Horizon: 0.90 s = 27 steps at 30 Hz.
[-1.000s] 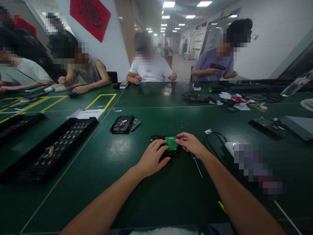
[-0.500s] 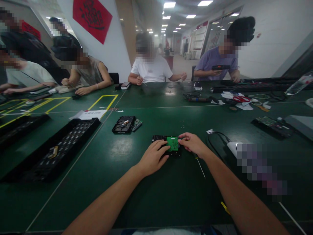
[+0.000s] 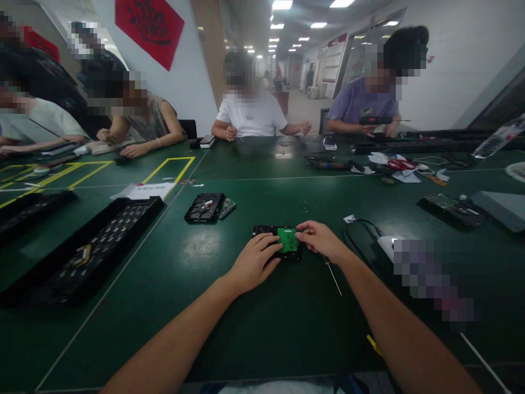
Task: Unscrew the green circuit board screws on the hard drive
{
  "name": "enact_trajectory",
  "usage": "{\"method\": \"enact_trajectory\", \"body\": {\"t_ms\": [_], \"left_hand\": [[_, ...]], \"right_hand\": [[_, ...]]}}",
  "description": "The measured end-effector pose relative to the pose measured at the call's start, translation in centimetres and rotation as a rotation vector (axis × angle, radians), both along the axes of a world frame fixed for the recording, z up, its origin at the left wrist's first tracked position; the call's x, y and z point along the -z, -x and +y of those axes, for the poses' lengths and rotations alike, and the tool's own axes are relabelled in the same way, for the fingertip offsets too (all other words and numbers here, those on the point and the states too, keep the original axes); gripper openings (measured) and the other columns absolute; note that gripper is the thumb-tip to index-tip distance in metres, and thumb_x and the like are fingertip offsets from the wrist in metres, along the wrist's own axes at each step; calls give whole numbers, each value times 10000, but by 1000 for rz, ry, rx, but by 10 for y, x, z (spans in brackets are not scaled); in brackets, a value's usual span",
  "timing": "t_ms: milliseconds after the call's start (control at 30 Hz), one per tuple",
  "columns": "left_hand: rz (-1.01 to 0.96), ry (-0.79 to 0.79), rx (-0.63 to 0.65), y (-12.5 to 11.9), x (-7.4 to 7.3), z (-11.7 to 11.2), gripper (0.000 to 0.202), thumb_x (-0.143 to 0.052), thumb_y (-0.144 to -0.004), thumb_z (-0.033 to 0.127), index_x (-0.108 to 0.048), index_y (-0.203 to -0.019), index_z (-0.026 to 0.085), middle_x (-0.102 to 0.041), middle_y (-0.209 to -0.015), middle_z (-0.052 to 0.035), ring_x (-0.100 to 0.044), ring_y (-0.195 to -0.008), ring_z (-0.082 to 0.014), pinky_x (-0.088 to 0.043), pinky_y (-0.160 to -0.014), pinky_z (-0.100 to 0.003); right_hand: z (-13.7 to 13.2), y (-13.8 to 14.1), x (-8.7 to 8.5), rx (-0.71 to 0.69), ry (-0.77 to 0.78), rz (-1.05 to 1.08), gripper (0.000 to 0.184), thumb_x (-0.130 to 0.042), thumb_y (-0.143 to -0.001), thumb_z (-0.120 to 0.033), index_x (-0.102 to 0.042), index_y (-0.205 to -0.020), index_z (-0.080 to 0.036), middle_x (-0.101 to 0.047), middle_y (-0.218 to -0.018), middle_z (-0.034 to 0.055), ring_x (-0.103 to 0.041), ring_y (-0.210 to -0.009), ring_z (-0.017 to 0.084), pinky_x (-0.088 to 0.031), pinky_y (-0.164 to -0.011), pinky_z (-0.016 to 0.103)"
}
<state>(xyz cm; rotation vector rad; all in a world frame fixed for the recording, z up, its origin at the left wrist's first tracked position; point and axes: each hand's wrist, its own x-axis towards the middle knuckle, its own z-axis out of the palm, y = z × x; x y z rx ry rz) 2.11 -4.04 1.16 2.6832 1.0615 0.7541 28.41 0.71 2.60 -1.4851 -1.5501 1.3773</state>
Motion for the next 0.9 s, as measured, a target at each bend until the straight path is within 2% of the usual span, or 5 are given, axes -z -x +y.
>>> {"method": "enact_trajectory", "body": {"t_ms": [233,733,900], "left_hand": [[2,-1,-3,0,0,-1,408,-581,-1008,302,-588,-1409,224,-586,-1462,-105,-491,-1407,-302,-437,-1187,-552],[-8,8,-4,0,2,1,423,-604,-994,297,-586,-1411,228,-586,-1464,-107,-495,-1408,-305,-444,-1180,-564],[-25,3,6,0,1,1,409,-610,-987,289,-596,-1390,225,-596,-1443,-114,-514,-1388,-302,-450,-1176,-564]], "right_hand": [[-3,1,-6,4,16,-19,300,-703,-920,-255,-607,-1191,-169,-628,-804,-7,-519,-558,88,-373,-439,207],[-2,-1,-4,-1,17,-39,315,-707,-927,-276,-614,-1215,-187,-677,-884,31,-547,-594,94,-386,-463,202],[-2,0,-6,-9,12,-34,293,-698,-927,-250,-611,-1199,-186,-658,-838,10,-531,-560,88,-369,-446,201]]}}
